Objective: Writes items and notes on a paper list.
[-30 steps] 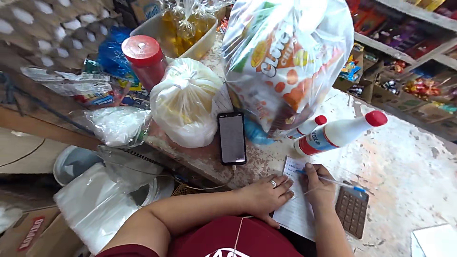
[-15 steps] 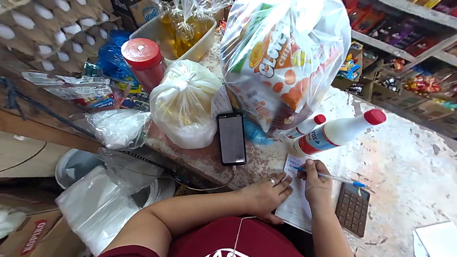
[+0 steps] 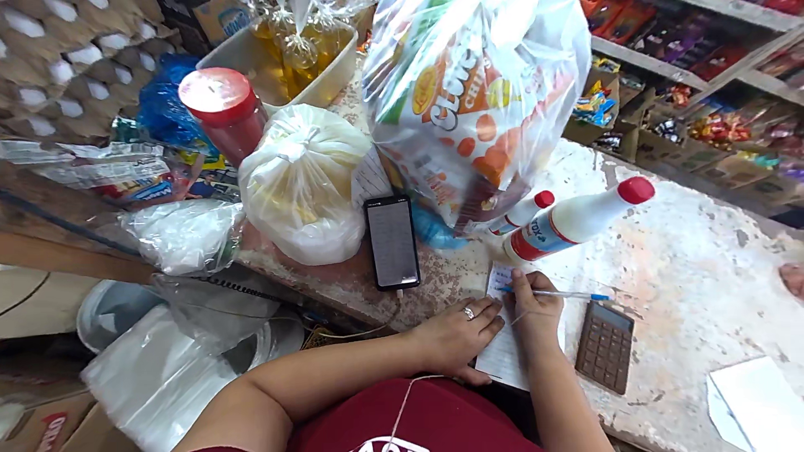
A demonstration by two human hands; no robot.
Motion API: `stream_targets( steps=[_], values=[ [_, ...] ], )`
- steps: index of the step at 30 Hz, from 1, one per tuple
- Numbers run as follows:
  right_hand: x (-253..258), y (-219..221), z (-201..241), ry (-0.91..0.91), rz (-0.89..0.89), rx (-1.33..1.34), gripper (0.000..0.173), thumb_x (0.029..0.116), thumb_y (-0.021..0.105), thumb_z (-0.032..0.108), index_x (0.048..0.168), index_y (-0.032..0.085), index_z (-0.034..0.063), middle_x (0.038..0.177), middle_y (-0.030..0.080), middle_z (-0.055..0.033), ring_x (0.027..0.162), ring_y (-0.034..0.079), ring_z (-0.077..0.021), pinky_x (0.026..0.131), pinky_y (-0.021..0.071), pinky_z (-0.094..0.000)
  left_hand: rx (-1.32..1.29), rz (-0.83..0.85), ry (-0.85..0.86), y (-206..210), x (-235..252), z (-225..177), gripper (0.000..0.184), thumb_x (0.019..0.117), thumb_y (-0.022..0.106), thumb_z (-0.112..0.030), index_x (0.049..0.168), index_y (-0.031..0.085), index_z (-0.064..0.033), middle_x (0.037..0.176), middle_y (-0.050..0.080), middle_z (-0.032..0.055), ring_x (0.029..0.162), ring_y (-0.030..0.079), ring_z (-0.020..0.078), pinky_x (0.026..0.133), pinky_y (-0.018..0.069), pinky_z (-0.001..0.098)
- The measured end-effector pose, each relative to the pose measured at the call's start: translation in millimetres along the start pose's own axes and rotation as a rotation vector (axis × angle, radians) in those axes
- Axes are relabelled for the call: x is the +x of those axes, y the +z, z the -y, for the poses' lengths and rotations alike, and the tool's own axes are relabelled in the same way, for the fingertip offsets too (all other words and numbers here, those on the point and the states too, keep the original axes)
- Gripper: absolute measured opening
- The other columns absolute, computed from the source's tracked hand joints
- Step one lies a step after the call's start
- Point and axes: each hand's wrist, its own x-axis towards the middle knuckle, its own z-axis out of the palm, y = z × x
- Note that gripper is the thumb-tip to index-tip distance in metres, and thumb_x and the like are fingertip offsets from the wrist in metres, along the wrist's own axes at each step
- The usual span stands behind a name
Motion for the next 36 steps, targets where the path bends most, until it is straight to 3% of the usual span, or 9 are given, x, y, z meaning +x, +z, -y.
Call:
stream_targets(
  steps=[6,15,23,28,36],
  values=[
    [1,-6,1,0.074,0.008,-0.066,0.024,0.0992,0.067,0.018,0.079,0.060,0.0080,0.061,0.056,0.0040,0.051,0.053,-0.0038,0.051,0.0480,-0.0227,0.024,-0.035,-0.008,6,0,1,0.094,0.0850,0.066,-0.067,0.148,0.047,0.0008,0.158,0.041,0.0233,0.149,0.038,0.0374,0.120,0.0340,0.0518],
    [-2,-5,6,0.051,0.047,-0.095,0.034,0.0917,0.077,0.015,0.067,0.055,0.0091,0.053,0.051,0.0046,0.045,0.046,-0.0022,0.046,0.0412,-0.0198,0.055,-0.032,-0.007,7,1,2,0.095,0.0855,0.062,-0.071,0.146,0.050,0.0014,0.157,0.044,0.0231,0.147,0.040,0.0373,0.120,0.0348,0.0512],
    [-3,-3,9,0.061,0.079,-0.118,0.033,0.0932,0.074,0.014,0.067,0.054,0.0107,0.055,0.051,0.0059,0.047,0.047,-0.0013,0.048,0.0420,-0.0197,0.038,-0.001,-0.006,4,-1,2,0.094,0.0865,0.063,-0.068,0.148,0.047,0.0011,0.158,0.041,0.0232,0.149,0.038,0.0380,0.120,0.0332,0.0512],
    [-3,-1,-1,-0.039,0.056,-0.072,0.030,0.0920,0.073,0.014,0.068,0.055,0.0143,0.057,0.054,0.0093,0.050,0.052,0.0005,0.050,0.0467,-0.0188,0.013,0.005,-0.005,1,-3,1,0.092,0.0865,0.067,-0.063,0.149,0.046,0.0008,0.159,0.039,0.0235,0.150,0.035,0.0390,0.122,0.0292,0.0517],
    [-5,3,6,-0.065,0.034,-0.041,0.030,0.1000,0.062,0.016,0.071,0.054,0.0146,0.057,0.054,0.0125,0.050,0.053,0.0043,0.051,0.0471,-0.0144,-0.015,-0.043,0.007,1,-3,1,0.091,0.0831,0.074,-0.060,0.146,0.049,0.0020,0.158,0.041,0.0237,0.150,0.035,0.0406,0.121,0.0306,0.0548]
  ],
)
